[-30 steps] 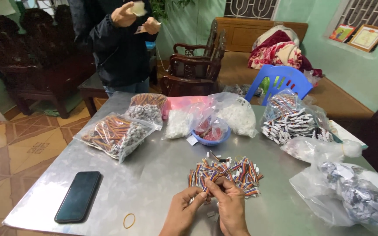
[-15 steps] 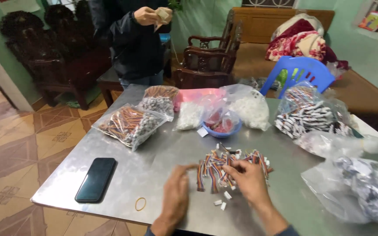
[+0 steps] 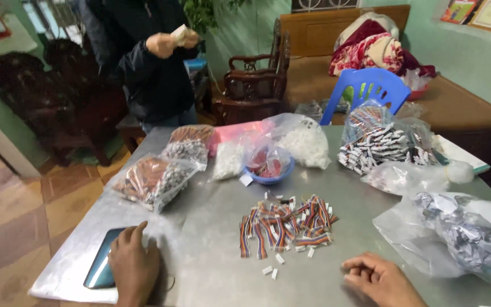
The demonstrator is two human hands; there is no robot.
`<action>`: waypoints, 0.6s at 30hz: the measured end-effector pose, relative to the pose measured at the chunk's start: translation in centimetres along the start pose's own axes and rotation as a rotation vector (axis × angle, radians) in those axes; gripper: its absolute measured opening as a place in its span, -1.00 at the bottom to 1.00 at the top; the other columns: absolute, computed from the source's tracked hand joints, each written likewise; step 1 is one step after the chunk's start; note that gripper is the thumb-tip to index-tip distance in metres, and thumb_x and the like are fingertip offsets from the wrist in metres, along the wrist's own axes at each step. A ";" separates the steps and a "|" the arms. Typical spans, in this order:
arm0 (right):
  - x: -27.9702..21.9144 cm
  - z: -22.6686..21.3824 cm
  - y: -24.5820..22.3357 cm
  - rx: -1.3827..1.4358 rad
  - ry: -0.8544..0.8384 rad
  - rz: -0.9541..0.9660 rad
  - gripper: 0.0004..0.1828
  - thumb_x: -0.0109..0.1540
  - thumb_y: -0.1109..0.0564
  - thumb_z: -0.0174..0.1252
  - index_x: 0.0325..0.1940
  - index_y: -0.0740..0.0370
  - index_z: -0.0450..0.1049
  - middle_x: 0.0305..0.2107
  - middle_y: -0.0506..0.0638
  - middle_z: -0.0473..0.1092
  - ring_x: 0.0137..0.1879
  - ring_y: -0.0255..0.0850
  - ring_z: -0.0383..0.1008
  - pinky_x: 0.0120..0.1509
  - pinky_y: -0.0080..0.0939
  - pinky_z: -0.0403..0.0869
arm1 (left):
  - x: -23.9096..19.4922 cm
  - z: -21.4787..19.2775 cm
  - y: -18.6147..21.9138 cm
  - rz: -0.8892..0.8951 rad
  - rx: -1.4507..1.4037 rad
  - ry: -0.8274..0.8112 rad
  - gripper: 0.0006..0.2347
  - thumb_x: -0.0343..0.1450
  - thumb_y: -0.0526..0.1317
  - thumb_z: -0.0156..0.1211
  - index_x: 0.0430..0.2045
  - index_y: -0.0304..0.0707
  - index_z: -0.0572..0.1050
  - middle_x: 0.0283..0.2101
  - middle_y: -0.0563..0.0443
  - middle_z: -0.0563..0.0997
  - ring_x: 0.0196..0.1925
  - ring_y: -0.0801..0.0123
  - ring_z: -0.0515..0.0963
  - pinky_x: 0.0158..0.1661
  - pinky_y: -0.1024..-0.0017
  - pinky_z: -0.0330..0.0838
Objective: Sorting and organizing small electrical wire harnesses from plastic bags onto a metal table for assembly preparation.
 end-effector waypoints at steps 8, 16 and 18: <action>-2.1 0.5 -4.0 -0.125 0.061 0.056 -0.84 0.08 0.11 0.52 -0.26 0.03 0.88 -0.48 -0.21 0.53 -0.42 -0.36 0.28 -0.19 -0.45 0.36 | -6.2 4.2 13.8 0.110 -0.394 -0.302 -0.64 0.34 -0.17 0.20 0.06 0.10 0.48 0.12 0.15 0.54 0.10 0.20 0.57 0.06 0.18 0.45; -1.8 0.6 -3.7 -0.216 0.067 0.050 -0.91 0.09 0.03 0.49 -0.34 -0.08 0.86 -0.51 -0.28 0.52 -0.43 -0.40 0.29 -0.21 -0.48 0.33 | -4.8 11.3 17.0 0.205 -0.075 -0.444 -0.72 0.42 0.07 0.11 -0.39 -0.14 0.42 -0.19 -0.05 0.49 -0.09 -0.02 0.52 -0.21 0.00 0.47; -1.7 0.7 -3.6 -0.228 0.071 0.023 -0.91 0.08 0.02 0.50 -0.35 -0.10 0.85 -0.52 -0.29 0.51 -0.44 -0.41 0.27 -0.22 -0.49 0.33 | -4.5 11.5 16.9 0.168 -0.071 -0.468 -0.76 0.43 0.02 0.07 -0.41 -0.16 0.43 -0.22 -0.06 0.50 -0.17 -0.04 0.54 -0.23 0.01 0.46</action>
Point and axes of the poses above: each hand's wrist, its own x-axis towards the middle knuckle, its own z-axis out of the palm, y = z × x, the point moved 9 cm from there along x, towards the middle knuckle
